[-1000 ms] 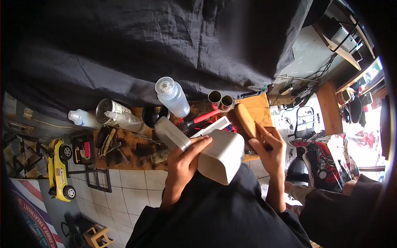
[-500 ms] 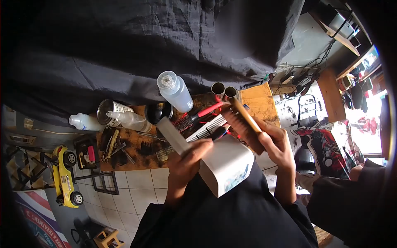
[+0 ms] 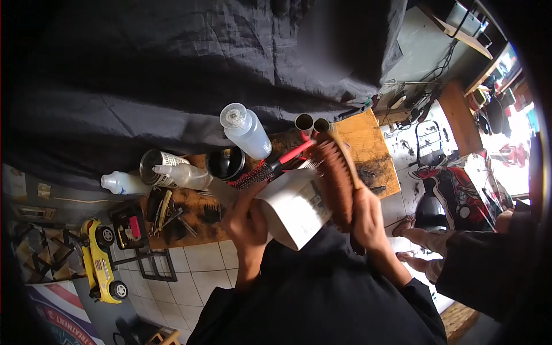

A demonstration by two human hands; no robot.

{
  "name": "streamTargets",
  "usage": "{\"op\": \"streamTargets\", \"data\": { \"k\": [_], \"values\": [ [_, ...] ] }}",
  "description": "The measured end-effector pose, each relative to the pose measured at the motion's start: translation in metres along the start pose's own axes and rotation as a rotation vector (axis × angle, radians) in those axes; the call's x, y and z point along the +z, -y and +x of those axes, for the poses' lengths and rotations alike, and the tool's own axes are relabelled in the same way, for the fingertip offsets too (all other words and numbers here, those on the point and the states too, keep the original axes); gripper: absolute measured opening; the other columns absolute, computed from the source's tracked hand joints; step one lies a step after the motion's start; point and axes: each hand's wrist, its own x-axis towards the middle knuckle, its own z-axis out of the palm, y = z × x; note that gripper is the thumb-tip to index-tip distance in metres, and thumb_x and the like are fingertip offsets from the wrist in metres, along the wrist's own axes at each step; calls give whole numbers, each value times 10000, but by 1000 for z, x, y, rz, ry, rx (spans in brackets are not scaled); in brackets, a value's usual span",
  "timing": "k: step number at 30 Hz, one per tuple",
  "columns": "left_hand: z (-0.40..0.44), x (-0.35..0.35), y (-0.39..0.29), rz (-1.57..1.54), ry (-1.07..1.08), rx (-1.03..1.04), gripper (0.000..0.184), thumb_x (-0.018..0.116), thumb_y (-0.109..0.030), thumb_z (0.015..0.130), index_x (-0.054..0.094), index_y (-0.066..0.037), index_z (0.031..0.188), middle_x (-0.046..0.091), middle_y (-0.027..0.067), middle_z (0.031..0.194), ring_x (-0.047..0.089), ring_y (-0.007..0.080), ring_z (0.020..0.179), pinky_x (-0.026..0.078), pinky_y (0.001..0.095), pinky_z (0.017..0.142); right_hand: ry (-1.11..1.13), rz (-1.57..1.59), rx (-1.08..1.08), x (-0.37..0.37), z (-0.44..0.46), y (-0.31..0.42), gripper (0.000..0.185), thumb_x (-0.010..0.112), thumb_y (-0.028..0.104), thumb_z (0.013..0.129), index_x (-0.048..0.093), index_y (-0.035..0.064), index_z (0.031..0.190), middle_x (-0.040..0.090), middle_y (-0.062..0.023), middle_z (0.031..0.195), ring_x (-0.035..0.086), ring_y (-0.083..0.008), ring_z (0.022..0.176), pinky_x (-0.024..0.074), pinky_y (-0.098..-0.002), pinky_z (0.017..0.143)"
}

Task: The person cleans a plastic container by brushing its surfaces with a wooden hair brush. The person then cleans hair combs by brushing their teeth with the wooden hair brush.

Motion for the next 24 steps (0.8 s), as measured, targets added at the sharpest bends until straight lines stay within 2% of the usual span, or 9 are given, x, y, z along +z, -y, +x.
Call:
{"op": "streamTargets", "data": {
  "k": [1,5,8,11,14,17,18,21,24],
  "values": [
    [1,-3,5,-52,-23,-24,287,448,17,801,659,-15,993,663,157,868,660,281,757,498,336,687,22,-124,12,6,2,7,401,377,229,997,460,-53,1270,580,-172,1092,544,-236,1046,411,-336,907],
    [-9,-11,28,-489,-152,-286,223,482,-42,843,638,27,986,662,120,876,637,196,790,490,314,716,185,-413,22,18,1,-35,396,443,239,968,479,-54,1232,569,-251,1027,542,-408,957,433,-408,853],
    [-6,-19,27,-390,-102,-162,214,488,-37,858,633,44,993,660,117,871,631,165,790,488,294,699,193,-492,-164,23,-7,-48,408,429,264,981,476,-48,1240,602,-194,970,582,-312,813,464,-368,752],
    [-10,-18,24,-398,-66,-156,223,482,-16,862,645,20,1010,664,112,874,637,170,773,484,284,682,16,32,220,20,-9,-26,434,354,309,1010,468,-26,1261,569,-13,810,507,-65,657,409,-216,561],
    [-12,-18,21,-255,63,-40,209,497,-10,854,646,25,995,667,130,901,649,230,806,488,295,727,31,164,106,18,-11,-12,391,347,275,1014,466,-9,1255,534,3,786,468,-42,602,376,-190,531],
    [-7,-16,10,-566,95,43,231,573,-112,822,634,53,972,663,148,916,645,225,815,493,309,747,41,-137,-19,38,-14,-27,376,354,241,1011,481,-40,1226,577,-73,851,553,-149,779,459,-292,715],
    [-21,-15,24,-490,82,-167,287,608,-152,798,625,61,989,660,151,920,642,215,826,491,309,750,96,-198,-26,34,-16,-40,372,358,223,1007,481,-42,1237,584,-114,889,546,-187,862,443,-326,800],
    [-14,-9,17,-597,-10,-202,306,623,-155,785,622,63,1000,660,141,915,643,217,803,494,314,735,6,-334,88,28,-33,-52,341,393,259,1001,541,-27,1115,571,-76,798,536,-138,762,454,-301,694],
    [-13,-4,20,-481,37,-112,231,584,-98,833,628,50,1004,653,126,880,629,169,741,489,278,658,-199,16,276,10,-36,-39,349,373,294,1005,558,10,923,529,4,675,470,-63,535,388,-212,485]
  ]
}}
